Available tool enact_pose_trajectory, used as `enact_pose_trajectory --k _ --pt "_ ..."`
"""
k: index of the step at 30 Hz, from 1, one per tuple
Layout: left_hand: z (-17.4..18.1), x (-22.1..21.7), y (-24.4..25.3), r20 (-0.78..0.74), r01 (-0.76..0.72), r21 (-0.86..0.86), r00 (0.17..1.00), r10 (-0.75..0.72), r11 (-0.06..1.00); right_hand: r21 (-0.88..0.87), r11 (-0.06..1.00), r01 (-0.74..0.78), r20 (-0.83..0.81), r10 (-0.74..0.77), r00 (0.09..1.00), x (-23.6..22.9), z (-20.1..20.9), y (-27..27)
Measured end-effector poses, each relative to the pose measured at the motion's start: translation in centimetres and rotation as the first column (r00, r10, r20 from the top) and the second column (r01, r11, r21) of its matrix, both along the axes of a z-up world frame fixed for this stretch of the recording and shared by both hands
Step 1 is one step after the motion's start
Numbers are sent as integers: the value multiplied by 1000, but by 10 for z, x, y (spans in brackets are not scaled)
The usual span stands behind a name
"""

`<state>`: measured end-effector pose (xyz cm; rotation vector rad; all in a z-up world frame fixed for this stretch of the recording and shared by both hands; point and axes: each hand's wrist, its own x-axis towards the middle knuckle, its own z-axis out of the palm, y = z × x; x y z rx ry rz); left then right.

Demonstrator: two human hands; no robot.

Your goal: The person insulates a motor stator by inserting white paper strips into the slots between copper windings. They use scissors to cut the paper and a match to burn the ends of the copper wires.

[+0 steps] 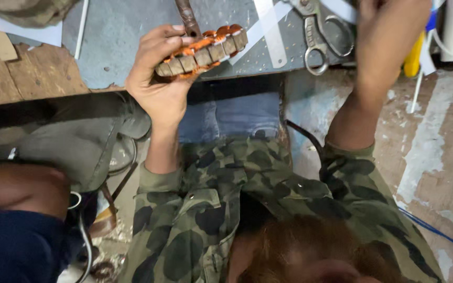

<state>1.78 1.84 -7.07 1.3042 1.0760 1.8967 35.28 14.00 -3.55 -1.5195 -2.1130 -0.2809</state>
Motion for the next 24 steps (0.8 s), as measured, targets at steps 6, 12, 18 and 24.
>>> enact_pose_trajectory --k 6,12,18,24 --pt "29 10 -19 -163 -182 -97 973 165 979 97 978 -183 236 156 959 0 5 0" --pt "36 -11 -15 -411 -184 -35 899 153 982 -141 953 -270 -687 102 719 -3 12 -15" --pt "45 -17 -2 -462 -65 -56 887 32 996 98 702 -705 -931 315 185 -45 21 -36" --pt "49 -15 -3 -414 -60 -90 910 18 994 281 631 -723 -877 476 74 -114 28 -32"
